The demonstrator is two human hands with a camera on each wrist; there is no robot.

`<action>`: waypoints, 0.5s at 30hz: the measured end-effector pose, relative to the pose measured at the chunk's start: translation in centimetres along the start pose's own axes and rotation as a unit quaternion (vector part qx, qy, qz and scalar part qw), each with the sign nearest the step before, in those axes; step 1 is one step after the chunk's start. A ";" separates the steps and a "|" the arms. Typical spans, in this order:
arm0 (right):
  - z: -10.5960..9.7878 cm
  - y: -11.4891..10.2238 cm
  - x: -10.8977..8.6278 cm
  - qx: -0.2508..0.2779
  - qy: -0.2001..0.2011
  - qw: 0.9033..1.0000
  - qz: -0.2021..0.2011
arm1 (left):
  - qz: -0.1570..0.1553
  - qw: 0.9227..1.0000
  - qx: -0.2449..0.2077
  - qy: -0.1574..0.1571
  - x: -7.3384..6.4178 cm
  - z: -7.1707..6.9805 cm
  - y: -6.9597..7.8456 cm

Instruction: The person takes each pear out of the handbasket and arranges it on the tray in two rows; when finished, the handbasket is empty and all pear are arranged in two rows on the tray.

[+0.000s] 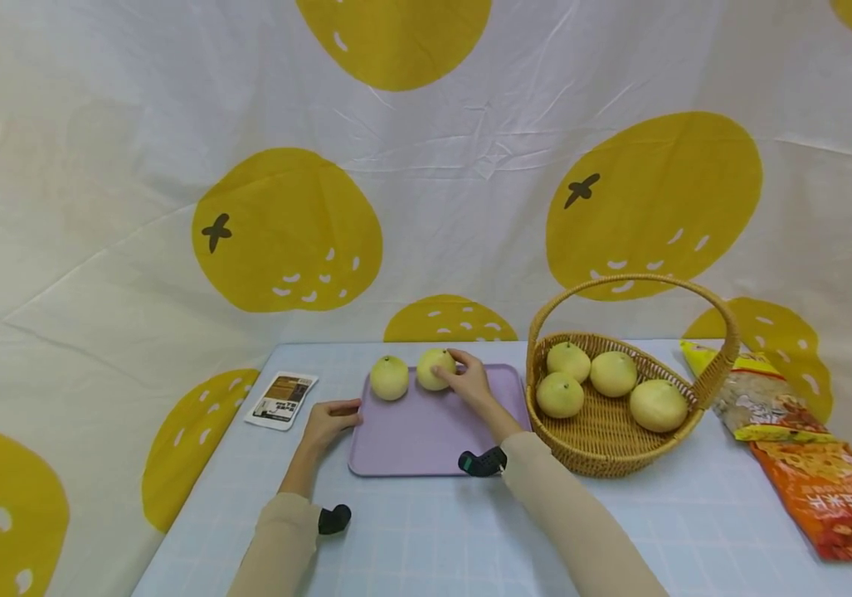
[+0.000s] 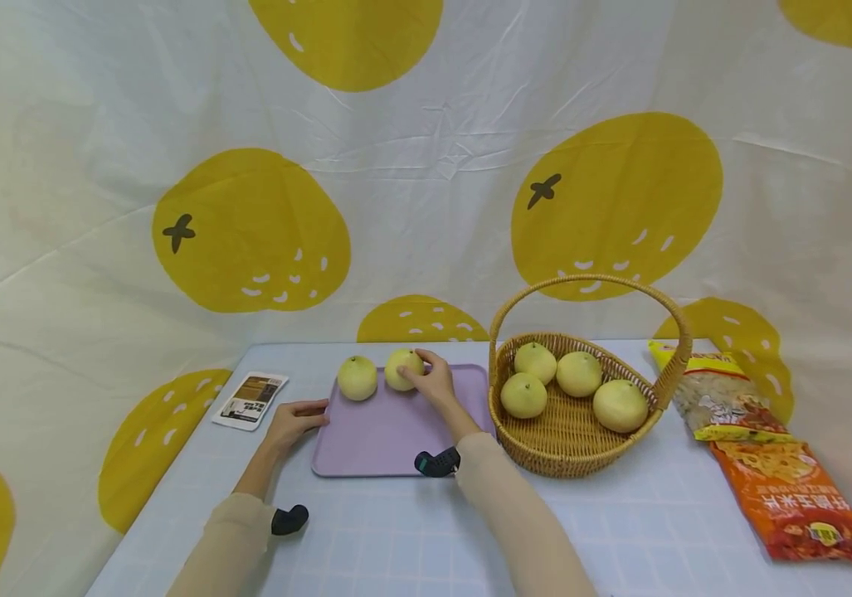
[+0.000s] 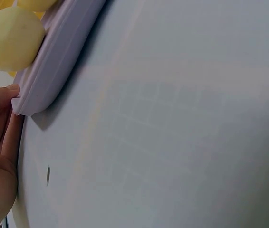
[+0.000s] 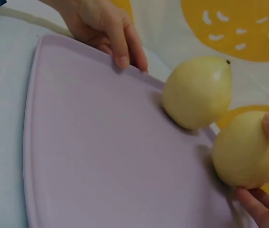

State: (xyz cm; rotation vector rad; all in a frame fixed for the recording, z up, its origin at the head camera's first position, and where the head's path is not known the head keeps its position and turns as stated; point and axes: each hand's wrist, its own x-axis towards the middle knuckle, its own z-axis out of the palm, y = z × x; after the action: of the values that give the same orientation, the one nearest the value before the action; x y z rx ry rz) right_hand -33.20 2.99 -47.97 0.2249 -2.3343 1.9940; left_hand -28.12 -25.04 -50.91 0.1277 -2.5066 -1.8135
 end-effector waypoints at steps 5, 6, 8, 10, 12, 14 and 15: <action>0.2 0.0 0.4 -0.016 -0.020 0.999 -0.023 | 0.005 1.000 -0.010 -0.008 0.3 0.0 -0.1; 0.2 0.0 0.5 -0.020 -0.027 0.999 -0.027 | 0.006 1.000 -0.011 -0.010 0.3 0.0 -0.1; 0.3 0.1 0.6 -0.026 -0.040 0.998 -0.035 | 0.006 1.000 -0.010 -0.011 0.3 0.0 -0.1; 0.3 0.0 0.6 -0.029 -0.057 0.997 -0.050 | 0.004 1.000 -0.012 -0.010 0.2 0.1 0.0; 0.3 -0.8 0.1 -0.026 -0.073 0.995 -0.060 | 0.005 1.000 -0.014 -0.010 0.1 0.1 0.1; 0.2 -1.7 -0.4 -0.026 -0.085 0.994 -0.067 | 0.007 1.000 -0.017 -0.011 0.0 0.0 0.2; 0.3 -1.7 -0.5 -0.025 -0.086 0.994 -0.067 | 0.007 1.000 -0.019 -0.011 0.0 0.0 0.2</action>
State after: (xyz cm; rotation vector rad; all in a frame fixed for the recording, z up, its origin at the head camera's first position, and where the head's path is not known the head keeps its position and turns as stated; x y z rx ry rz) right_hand -32.48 2.51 -46.41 0.5563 -2.3918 1.9212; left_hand -28.16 -24.93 -50.70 0.0892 -2.4800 -1.8658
